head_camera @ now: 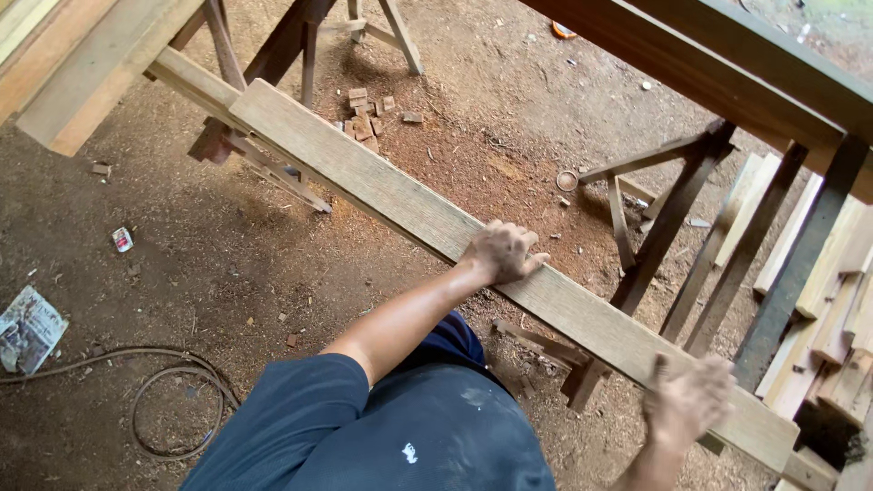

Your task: The person sands a long wooden beam by hand using a small piece of sandpaper, rubbing it along the surface and edges.

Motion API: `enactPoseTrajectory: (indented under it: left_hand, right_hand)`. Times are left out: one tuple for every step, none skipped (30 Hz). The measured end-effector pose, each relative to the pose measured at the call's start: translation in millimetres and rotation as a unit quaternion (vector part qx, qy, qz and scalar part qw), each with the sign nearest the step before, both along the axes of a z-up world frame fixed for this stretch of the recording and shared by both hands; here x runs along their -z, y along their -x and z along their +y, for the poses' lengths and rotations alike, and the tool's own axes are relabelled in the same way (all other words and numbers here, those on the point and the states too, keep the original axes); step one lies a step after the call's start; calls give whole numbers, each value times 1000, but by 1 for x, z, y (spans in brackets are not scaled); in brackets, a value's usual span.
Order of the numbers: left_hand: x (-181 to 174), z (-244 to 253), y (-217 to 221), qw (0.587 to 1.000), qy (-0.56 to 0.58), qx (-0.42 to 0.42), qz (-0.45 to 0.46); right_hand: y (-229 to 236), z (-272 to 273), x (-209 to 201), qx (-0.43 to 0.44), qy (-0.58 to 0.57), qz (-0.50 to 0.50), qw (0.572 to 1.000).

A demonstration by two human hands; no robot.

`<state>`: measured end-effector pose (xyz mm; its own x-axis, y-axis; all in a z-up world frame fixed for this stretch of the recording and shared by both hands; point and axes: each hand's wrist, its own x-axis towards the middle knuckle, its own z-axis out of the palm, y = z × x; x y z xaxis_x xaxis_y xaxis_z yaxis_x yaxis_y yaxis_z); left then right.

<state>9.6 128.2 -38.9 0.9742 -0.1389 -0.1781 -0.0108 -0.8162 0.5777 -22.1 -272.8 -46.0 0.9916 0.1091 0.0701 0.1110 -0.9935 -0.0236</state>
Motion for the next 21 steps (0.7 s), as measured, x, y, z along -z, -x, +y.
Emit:
enactPoseTrajectory:
  left_hand:
    - [1,-2,0,1000,-7,-3,11]
    - [3,-1,1,1000,-1,4,-1]
    - [6,0,3,1000,6,11,-12]
    - [9,1,2,1000,11,15,-25]
    - [12,1,-1,999,15,16,-40]
    - [15,0,-3,998,17,13,-54]
    - [17,-1,-3,997,19,11,-68]
    - [20,1,-2,998,12,4,-68]
    - [22,3,-1,998,4,-3,-69]
    - [24,1,2,998,-1,-10,-66]
    - [25,-5,6,998,6,-4,-59]
    - [25,-3,7,998,7,-1,-55]
    - [23,1,6,999,8,2,-51]
    - [20,3,5,999,6,2,-52]
    - [18,5,3,999,5,3,-52]
    - [16,1,5,999,9,7,-51]
    - [15,-1,6,998,2,7,-58]
    - [13,-3,4,998,-5,8,-68]
    - [11,-3,2,997,-12,9,-78]
    - [9,-3,3,999,-21,16,-44]
    - [9,-2,5,999,-31,22,-9]
  right_hand:
    - [-4,-4,3,19,194,-44,980]
    - [-7,1,5,11,248,-84,965]
    - [-8,20,10,-29,266,-124,956]
    - [-12,47,12,-77,262,-151,950]
    - [-12,80,12,-126,221,-153,955]
    - [-10,116,10,-179,113,-110,971]
    - [-5,154,6,-226,-6,-60,972]
    - [6,191,4,-233,-39,21,971]
    - [17,218,2,-220,110,146,958]
    - [25,227,3,-198,258,269,907]
    - [24,212,4,-220,224,159,936]
    - [17,188,10,-244,181,44,952]
    - [11,156,20,-265,135,-71,952]
    - [12,114,28,-181,212,-1,960]
    - [-10,66,34,-194,326,-194,905]
    - [-10,15,35,-146,393,-229,878]
    - [-7,-30,32,-95,458,-262,844]
    - [-5,-63,26,-42,520,-294,800]
    - [-2,-79,24,13,578,-324,749]
    - [-3,-74,29,23,569,-348,745]
    - [-10,-56,35,33,559,-372,740]
